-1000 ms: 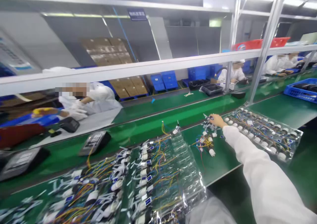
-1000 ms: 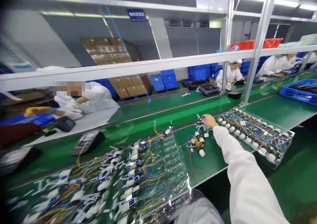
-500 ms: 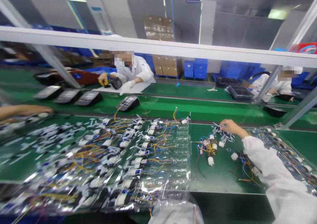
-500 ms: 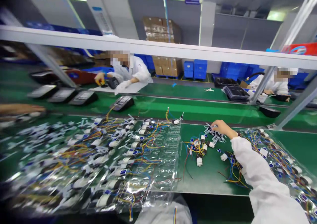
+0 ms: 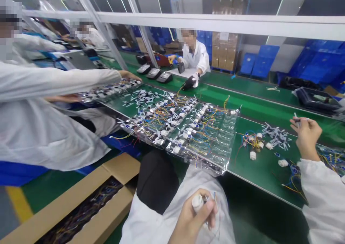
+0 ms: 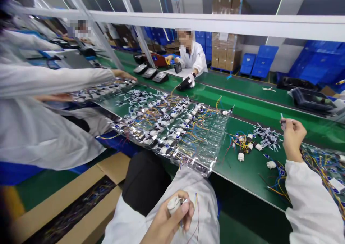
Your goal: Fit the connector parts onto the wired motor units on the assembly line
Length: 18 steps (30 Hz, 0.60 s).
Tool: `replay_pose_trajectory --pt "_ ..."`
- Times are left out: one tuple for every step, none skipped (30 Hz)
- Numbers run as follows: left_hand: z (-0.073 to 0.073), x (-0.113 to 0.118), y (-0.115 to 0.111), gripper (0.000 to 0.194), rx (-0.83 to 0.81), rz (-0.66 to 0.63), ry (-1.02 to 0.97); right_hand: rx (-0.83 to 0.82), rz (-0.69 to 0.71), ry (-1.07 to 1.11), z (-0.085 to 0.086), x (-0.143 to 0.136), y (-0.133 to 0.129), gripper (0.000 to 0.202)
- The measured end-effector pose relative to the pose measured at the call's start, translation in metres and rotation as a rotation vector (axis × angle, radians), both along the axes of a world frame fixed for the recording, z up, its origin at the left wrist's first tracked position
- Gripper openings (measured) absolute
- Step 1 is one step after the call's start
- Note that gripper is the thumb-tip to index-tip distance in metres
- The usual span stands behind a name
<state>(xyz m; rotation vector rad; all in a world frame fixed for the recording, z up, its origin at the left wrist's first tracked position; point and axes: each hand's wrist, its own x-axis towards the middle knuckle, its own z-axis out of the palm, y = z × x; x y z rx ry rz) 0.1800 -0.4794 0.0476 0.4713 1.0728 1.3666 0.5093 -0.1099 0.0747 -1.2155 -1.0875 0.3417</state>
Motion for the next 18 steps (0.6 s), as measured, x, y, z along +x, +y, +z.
replay_pose_trajectory --pt "0.000 -0.001 -0.003 0.045 0.003 0.001 0.002 0.019 0.026 0.059 0.006 -0.006 -0.006 0.027" --pt "0.000 -0.002 -0.006 0.045 0.010 -0.002 0.005 0.033 0.064 0.100 0.013 -0.012 -0.013 0.028" --pt "0.000 -0.003 -0.008 0.045 0.019 -0.009 0.009 0.049 0.101 0.129 0.021 -0.018 -0.020 0.029" --pt "0.000 -0.004 -0.011 0.044 0.028 -0.018 0.013 0.070 0.123 0.152 0.030 -0.024 -0.029 0.031" --pt "0.000 -0.006 -0.013 0.044 0.034 -0.026 0.016 0.095 0.140 0.167 0.038 -0.029 -0.038 0.032" --pt "-0.001 -0.007 -0.014 0.045 0.034 -0.030 0.017 0.125 0.151 0.177 0.047 -0.035 -0.048 0.031" --pt "-0.001 -0.010 -0.015 0.045 0.032 -0.030 0.017 0.155 0.160 0.182 0.055 -0.039 -0.058 0.030" --pt "-0.002 -0.012 -0.016 0.046 0.029 -0.024 0.017 0.184 0.167 0.183 0.064 -0.044 -0.068 0.028" --pt "-0.002 -0.015 -0.016 0.047 0.027 -0.014 0.018 0.209 0.174 0.180 0.072 -0.048 -0.077 0.025" --pt "-0.001 -0.017 -0.016 0.047 0.027 -0.001 0.018 0.228 0.182 0.175 0.080 -0.052 -0.086 0.022" --pt "-0.001 -0.020 -0.015 0.048 0.030 0.016 0.019 0.242 0.192 0.168 0.088 -0.056 -0.094 0.018" --pt "0.000 -0.022 -0.013 0.048 0.036 0.036 0.020 0.251 0.206 0.160 0.096 -0.061 -0.102 0.015" --pt "0.001 -0.024 -0.010 0.048 0.046 0.061 0.023 0.255 0.224 0.152 0.103 -0.067 -0.108 0.014" --pt "0.003 -0.026 -0.008 0.048 0.056 0.093 0.026 0.253 0.249 0.146 0.110 -0.075 -0.113 0.014" --pt "0.004 -0.027 -0.004 0.047 0.067 0.130 0.029 0.246 0.286 0.142 0.115 -0.085 -0.118 0.017" --pt "0.006 -0.028 -0.001 0.047 0.081 0.169 0.032 0.235 0.334 0.137 0.120 -0.096 -0.122 0.021" --pt "0.007 -0.029 0.002 0.046 0.094 0.208 0.035 0.227 0.392 0.132 0.124 -0.108 -0.127 0.024" --pt "0.009 -0.029 0.005 0.045 0.108 0.245 0.037 0.219 0.459 0.121 0.127 -0.122 -0.131 0.026"
